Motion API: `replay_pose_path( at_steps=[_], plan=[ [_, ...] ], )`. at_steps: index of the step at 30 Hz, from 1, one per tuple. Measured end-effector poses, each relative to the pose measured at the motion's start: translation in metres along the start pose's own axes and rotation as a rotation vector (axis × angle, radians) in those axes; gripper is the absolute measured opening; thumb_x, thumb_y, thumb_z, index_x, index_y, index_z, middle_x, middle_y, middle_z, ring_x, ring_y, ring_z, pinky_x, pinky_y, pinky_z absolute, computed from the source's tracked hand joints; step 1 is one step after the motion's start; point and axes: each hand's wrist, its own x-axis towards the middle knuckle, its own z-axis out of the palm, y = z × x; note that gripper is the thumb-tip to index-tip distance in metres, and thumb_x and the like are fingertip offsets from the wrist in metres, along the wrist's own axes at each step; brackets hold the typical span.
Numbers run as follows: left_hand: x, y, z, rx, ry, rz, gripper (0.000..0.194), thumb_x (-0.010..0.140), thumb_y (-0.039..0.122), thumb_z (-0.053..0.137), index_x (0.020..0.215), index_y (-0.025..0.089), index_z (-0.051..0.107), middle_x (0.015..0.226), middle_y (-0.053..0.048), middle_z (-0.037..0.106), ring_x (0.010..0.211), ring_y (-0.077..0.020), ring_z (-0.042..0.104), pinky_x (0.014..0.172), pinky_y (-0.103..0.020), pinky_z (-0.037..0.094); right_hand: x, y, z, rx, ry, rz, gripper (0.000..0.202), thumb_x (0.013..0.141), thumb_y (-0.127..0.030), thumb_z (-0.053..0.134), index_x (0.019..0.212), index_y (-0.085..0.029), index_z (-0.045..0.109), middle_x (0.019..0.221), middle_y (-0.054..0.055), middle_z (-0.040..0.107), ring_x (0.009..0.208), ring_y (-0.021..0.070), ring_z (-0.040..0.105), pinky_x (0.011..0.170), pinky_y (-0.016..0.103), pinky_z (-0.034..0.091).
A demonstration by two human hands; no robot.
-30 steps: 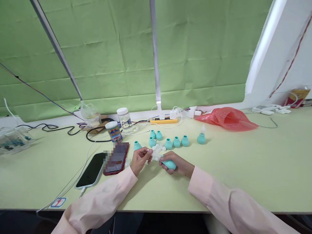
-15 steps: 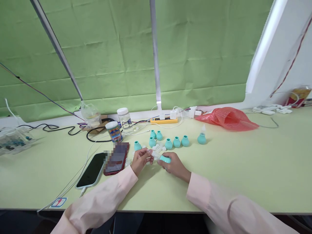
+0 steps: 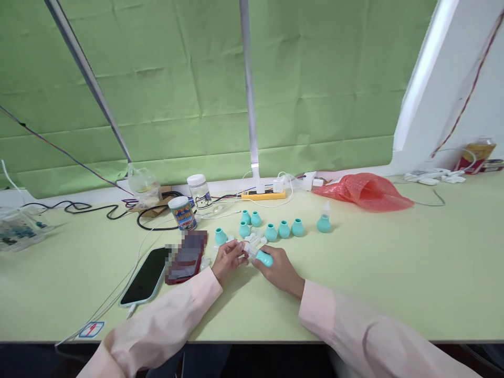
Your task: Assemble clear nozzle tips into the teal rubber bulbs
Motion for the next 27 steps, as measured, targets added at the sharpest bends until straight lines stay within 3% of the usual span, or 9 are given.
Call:
replay_pose_path(
  at_steps=[8, 16, 21, 27],
  plan=[
    [-0.001, 0.001, -0.001, -0.002, -0.025, 0.028, 0.023, 0.060, 0.031, 0.059, 0.071, 0.010, 0.059, 0.068, -0.004, 0.049, 0.060, -0.0087, 0.043, 0.047, -0.020, 0.040, -0.001, 0.002, 0.001, -0.074, 0.039, -0.072, 0.015, 0.070, -0.030, 0.044, 0.071, -0.016, 0.050, 0.059, 0.000, 0.052, 0.052, 0.0114, 0.046, 0.051, 0.021, 0.036],
    [0.004, 0.007, -0.001, -0.104, -0.046, -0.016, 0.020, 0.061, 0.024, 0.059, 0.078, 0.013, 0.062, 0.075, -0.004, 0.052, 0.064, -0.0081, 0.043, 0.052, -0.020, 0.039, 0.002, 0.008, -0.006, -0.385, 0.150, -0.215, 0.024, 0.073, -0.029, 0.042, 0.093, -0.018, 0.048, 0.083, 0.006, 0.054, 0.073, 0.0158, 0.051, 0.063, 0.026, 0.038],
    [0.004, 0.008, -0.004, -0.063, 0.055, 0.007, 0.016, 0.058, 0.022, 0.062, 0.069, 0.011, 0.063, 0.088, -0.008, 0.055, 0.075, -0.0135, 0.049, 0.063, -0.025, 0.041, 0.004, 0.013, -0.006, -0.536, 0.234, -0.338, 0.025, 0.072, -0.032, 0.045, 0.091, -0.018, 0.052, 0.078, 0.006, 0.051, 0.069, 0.0153, 0.049, 0.061, 0.026, 0.037],
    [0.001, 0.006, -0.004, -0.132, -0.004, -0.066, 0.021, 0.063, 0.026, 0.059, 0.078, 0.011, 0.061, 0.094, -0.010, 0.055, 0.090, -0.0189, 0.047, 0.075, -0.032, 0.039, 0.004, 0.019, -0.002, -0.526, 0.309, -0.430, 0.024, 0.070, -0.029, 0.048, 0.090, -0.017, 0.052, 0.076, 0.006, 0.050, 0.068, 0.0156, 0.049, 0.058, 0.027, 0.039]
  ],
)
